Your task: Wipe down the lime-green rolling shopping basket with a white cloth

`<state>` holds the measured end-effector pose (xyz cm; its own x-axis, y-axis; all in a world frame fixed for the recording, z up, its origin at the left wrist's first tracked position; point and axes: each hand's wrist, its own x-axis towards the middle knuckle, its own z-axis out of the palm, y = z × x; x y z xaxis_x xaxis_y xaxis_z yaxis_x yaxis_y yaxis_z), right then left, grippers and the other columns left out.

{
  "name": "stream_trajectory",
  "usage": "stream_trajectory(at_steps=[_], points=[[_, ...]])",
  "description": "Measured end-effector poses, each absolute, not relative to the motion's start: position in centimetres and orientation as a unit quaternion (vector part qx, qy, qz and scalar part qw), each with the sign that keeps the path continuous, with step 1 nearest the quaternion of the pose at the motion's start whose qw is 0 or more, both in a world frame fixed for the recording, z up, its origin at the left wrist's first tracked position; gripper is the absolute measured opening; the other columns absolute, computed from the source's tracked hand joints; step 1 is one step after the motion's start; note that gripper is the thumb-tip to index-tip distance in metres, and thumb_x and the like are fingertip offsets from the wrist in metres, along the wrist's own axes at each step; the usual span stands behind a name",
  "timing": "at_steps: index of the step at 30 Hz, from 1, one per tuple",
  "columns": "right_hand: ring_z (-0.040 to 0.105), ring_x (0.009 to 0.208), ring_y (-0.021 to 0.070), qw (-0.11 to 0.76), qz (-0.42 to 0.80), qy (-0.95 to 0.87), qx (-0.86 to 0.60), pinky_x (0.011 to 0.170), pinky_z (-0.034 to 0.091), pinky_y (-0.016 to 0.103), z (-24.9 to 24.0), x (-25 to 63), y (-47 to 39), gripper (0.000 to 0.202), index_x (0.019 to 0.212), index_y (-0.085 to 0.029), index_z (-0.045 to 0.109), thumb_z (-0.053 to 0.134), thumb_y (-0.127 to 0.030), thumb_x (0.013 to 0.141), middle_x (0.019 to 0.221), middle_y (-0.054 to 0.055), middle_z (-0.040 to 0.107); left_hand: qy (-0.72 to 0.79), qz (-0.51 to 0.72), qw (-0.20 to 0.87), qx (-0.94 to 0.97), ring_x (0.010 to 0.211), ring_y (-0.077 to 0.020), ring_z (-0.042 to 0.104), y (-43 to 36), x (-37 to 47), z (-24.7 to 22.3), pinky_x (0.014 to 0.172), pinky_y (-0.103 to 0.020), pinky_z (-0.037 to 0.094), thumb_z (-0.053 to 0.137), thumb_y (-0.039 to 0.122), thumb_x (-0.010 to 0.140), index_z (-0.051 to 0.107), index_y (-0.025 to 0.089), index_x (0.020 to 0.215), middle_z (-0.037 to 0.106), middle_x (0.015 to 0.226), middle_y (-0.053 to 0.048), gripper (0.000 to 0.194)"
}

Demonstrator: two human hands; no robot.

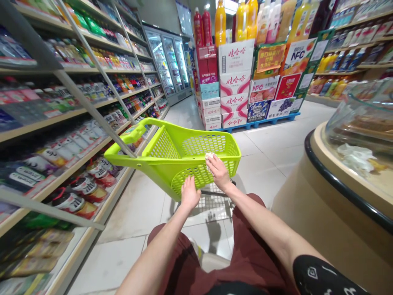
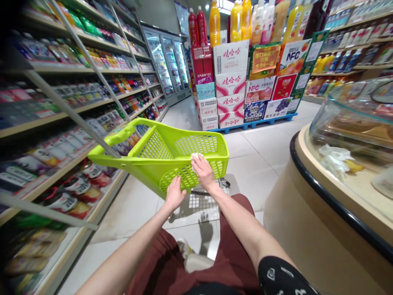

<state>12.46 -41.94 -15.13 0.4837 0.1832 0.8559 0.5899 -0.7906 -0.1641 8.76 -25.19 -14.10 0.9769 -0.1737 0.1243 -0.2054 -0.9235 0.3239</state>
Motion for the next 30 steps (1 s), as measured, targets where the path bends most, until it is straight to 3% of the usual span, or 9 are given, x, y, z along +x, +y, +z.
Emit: stream_trajectory(at_steps=[7, 15, 22, 30], points=[[0.037, 0.123, 0.0195, 0.156, -0.344, -0.321, -0.869, 0.091, 0.043, 0.04, -20.8, 11.4, -39.5, 0.031, 0.11, -0.017, 0.057, 0.038, -0.011, 0.087, 0.118, 0.009, 0.056, -0.124, 0.047, 0.135, 0.982, 0.132, -0.0252, 0.017, -24.0, 8.3, -14.0, 0.105, -0.046, 0.02, 0.046, 0.019, 0.072, 0.027, 0.01, 0.131, 0.021, 0.143, -0.013, 0.063], [0.023, 0.129, 0.0187, 0.199, -0.413, -0.312, -0.832, 0.102, 0.031, 0.044, -13.8, 13.3, -37.9, 0.035, 0.119, -0.019, 0.051, 0.035, -0.012, 0.088, 0.128, 0.007, 0.047, -0.085, 0.074, 0.125, 0.986, 0.132, -0.0255, 0.016, -22.2, 9.0, -14.1, 0.105, -0.046, 0.02, 0.046, 0.019, 0.071, 0.029, 0.009, 0.13, 0.022, 0.142, -0.014, 0.062], [0.039, 0.121, 0.0194, 0.124, -0.321, -0.376, -0.86, 0.092, 0.043, 0.041, -20.7, 12.6, -36.5, 0.027, 0.11, -0.017, 0.057, 0.042, -0.015, 0.087, 0.119, 0.008, 0.056, -0.092, 0.073, 0.132, 0.984, 0.131, -0.0254, 0.018, -21.1, 8.5, -14.5, 0.105, -0.046, 0.022, 0.047, 0.018, 0.07, 0.029, 0.009, 0.13, 0.022, 0.142, -0.014, 0.063], [0.021, 0.13, 0.0187, 0.177, -0.407, -0.368, -0.817, 0.103, 0.03, 0.044, -13.2, 13.8, -35.2, 0.034, 0.119, -0.018, 0.05, 0.037, -0.012, 0.088, 0.129, 0.007, 0.046, -0.063, 0.11, 0.121, 0.985, 0.131, -0.0262, 0.017, -19.4, 9.1, -13.9, 0.105, -0.047, 0.021, 0.048, 0.017, 0.069, 0.028, 0.009, 0.129, 0.022, 0.142, -0.015, 0.064]])
